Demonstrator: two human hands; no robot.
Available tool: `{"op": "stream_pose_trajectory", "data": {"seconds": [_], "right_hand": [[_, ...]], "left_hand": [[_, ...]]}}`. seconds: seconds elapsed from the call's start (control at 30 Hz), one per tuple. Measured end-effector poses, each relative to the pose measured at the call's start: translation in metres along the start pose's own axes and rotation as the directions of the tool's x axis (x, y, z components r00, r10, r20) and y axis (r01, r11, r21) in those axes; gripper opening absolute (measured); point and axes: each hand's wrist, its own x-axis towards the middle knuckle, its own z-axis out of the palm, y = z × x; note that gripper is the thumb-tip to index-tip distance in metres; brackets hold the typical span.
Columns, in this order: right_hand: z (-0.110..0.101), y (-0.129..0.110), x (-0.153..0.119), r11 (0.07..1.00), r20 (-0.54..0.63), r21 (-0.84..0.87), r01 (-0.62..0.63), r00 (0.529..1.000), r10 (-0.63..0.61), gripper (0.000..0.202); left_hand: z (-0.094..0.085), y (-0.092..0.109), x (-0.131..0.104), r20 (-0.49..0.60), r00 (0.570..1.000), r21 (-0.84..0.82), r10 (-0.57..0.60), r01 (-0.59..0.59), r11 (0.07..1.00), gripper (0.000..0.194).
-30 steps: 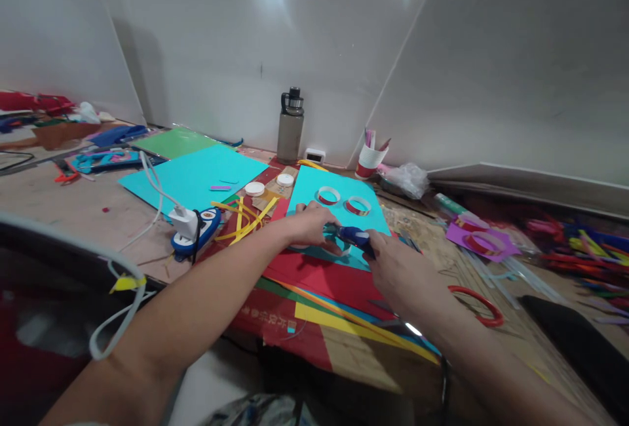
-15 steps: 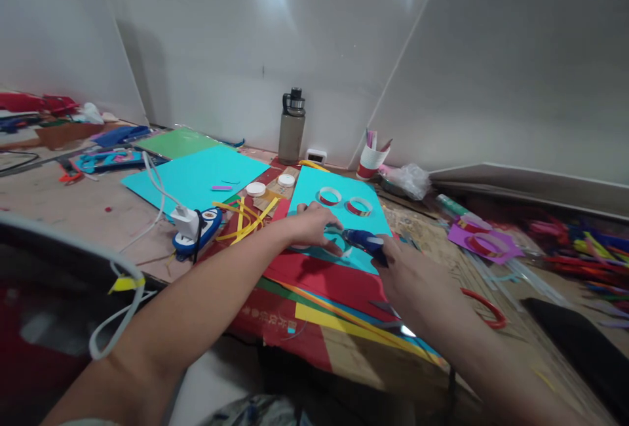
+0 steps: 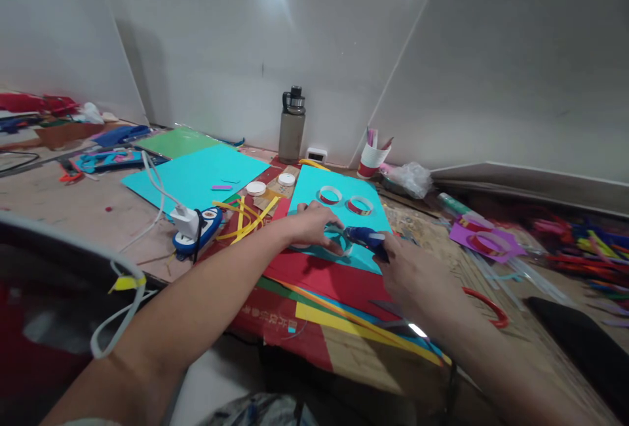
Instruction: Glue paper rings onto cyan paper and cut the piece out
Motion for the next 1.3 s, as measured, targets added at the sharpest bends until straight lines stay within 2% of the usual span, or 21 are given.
{"op": "stream_pose_trajectory", "data": {"seconds": [0.2, 0.37, 0.5, 0.6, 0.83, 1.07, 1.3], "right_hand": [[-0.0036, 0.0029, -0.0002, 0.997, -0.025, 0.071, -0.006, 1.0, 0.007, 0.016], [-0.0011, 0.0026, 0.0009, 1.0, -0.026, 0.024, -0.011, 1.0, 0.011, 0.015], [-0.0016, 0.0, 0.0011, 1.0, 0.033, -0.016, 0.01, 0.999, -0.009, 0.016], [-0.0053, -0.0028, 0.0001, 0.999, 0.066, -0.032, -0.02, 0.998, 0.022, 0.015], [-0.0067, -0.0036, 0.001, 0.998, 0.035, -0.044, -0.051, 0.998, 0.053, 0.013], [-0.0002, -0.0034, 0.0049, 0.999, 0.006, -0.031, -0.016, 1.0, 0.016, 0.014], [-0.0099, -0.0052, -0.001, 0.996, 0.062, -0.085, -0.027, 0.998, 0.032, 0.017]], "left_hand": [[-0.002, 0.0013, -0.0004, 0.022, 1.0, 0.018, 0.005, -0.006, 1.0, 0.063], [-0.0029, 0.0031, -0.0021, 0.016, 1.0, 0.017, 0.001, -0.001, 1.0, 0.062], [-0.0013, 0.0019, -0.0019, -0.008, 1.0, 0.009, 0.007, -0.007, 1.0, 0.06], [0.0, 0.0002, -0.0005, -0.01, 1.0, 0.003, 0.003, -0.003, 1.0, 0.061], [-0.0004, 0.0003, -0.0002, -0.002, 1.0, 0.013, 0.001, -0.001, 1.0, 0.061], [-0.0027, 0.0022, -0.0019, 0.014, 1.0, 0.01, -0.007, 0.007, 1.0, 0.062], [0.0, -0.001, 0.0005, 0.009, 1.0, 0.006, -0.007, 0.007, 1.0, 0.061]]}}
